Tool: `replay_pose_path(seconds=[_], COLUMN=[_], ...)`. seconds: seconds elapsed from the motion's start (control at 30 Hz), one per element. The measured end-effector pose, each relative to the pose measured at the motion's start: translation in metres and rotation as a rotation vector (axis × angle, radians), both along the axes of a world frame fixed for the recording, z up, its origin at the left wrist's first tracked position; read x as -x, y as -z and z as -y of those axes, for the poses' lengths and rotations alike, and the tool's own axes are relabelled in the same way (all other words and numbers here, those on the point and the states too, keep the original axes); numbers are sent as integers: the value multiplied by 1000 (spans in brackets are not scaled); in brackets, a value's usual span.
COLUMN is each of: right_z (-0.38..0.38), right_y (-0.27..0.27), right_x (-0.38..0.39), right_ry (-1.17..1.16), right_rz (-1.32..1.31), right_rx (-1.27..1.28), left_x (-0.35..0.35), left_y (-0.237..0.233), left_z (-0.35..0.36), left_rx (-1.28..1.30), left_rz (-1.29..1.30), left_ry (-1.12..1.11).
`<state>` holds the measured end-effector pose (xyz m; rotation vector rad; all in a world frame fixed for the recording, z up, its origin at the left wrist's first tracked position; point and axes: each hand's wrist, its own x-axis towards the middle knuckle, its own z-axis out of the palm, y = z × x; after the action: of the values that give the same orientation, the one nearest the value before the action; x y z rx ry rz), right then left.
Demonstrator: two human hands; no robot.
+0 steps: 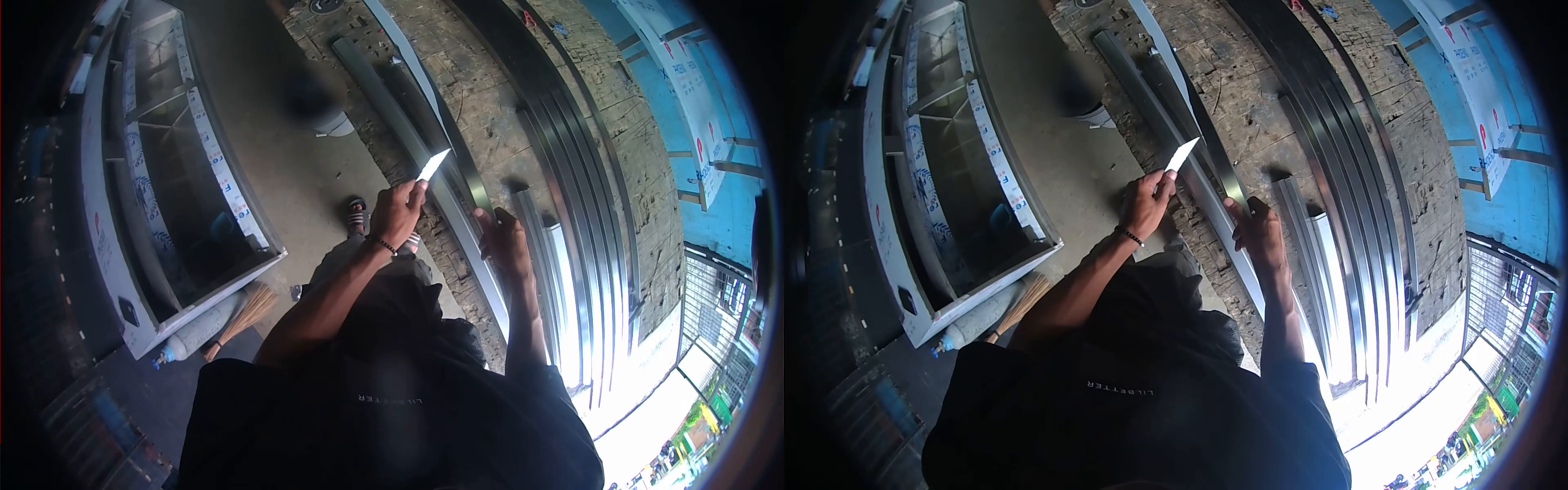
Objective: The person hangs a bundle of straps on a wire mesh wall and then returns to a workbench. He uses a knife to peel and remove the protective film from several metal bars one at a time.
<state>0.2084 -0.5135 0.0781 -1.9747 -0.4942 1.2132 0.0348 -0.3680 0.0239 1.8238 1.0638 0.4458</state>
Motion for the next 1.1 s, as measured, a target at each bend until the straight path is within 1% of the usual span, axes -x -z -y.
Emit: replay_pose_path(seconds=[0.03,0.13,0.17,0.2,0.23,0.27,0.3,0.33,0.4,0.43,0.47,0.53,0.57,0.6,0.67,0.7,0.73,0.77,0.8,0.87,0.9,0.93,1.0,1.03,1.07,1.1], right_z=[1,3,3,3,2,3,2,1,3,3,3,3,4,5,7,6,6,3,1,-6,-7,-10,-14,-14,-14,-14], right_y=[2,13,13,12,12,11,10,10,13,15,15,13,17,24,30,27,23,16,11,6,15,20,26,30,36,42], right_x=[1,-1,-1,-2,-2,-1,-2,-4,-6,-7,-8,-10,-12,-14,-13,-13,-11,-9,-5,6,8,9,18,23,25,27], right_ry=[-15,-42,-44,-43,-42,-40,-50,-59,-55,-57,-44,-31,-12,-24,0,-36,-72,-68,-36,-78,-35,6,25,53,83,62], right_rz=[7,6,6,7,7,3,16,31,21,12,10,43,41,61,73,157,237,263,253,562,618,609,710,761,752,816], right_rx=[-6,-1,-2,-5,-8,-6,9,21,13,4,0,24,22,45,67,119,179,254,267,350,360,387,463,453,478,462], left_x=[-1,-3,-6,-6,-4,0,3,5,7,8,9,14,15,16,16,13,11,7,0,-20,-33,-47,-77,-94,-110,-126], left_y=[0,5,8,11,13,9,5,1,-13,-24,-33,-34,-46,-50,-54,-53,-52,-49,-52,-60,-61,-61,-77,-78,-78,-77], left_z=[-1,-6,-8,-13,-18,-21,-28,-36,-51,-60,-68,-92,-102,-112,-131,-144,-157,-169,-181,-208,-223,-237,-252,-261,-266,-269], left_rx=[-8,14,-72,-76,-52,-22,-86,45,-1,72,71,57,18,18,-77,-80,-184,-286,-281,-461,-462,-525,-620,-689,-688,-743], left_rz=[-35,-97,-108,-107,-83,-63,-19,8,28,-70,-46,-46,-114,-146,-225,-229,-240,-245,-243,-135,-159,-202,-330,-346,-329,-337], left_ry=[43,66,18,21,-21,-64,-41,-34,34,61,81,165,228,271,368,402,484,566,602,775,832,887,1013,1091,1128,1233])
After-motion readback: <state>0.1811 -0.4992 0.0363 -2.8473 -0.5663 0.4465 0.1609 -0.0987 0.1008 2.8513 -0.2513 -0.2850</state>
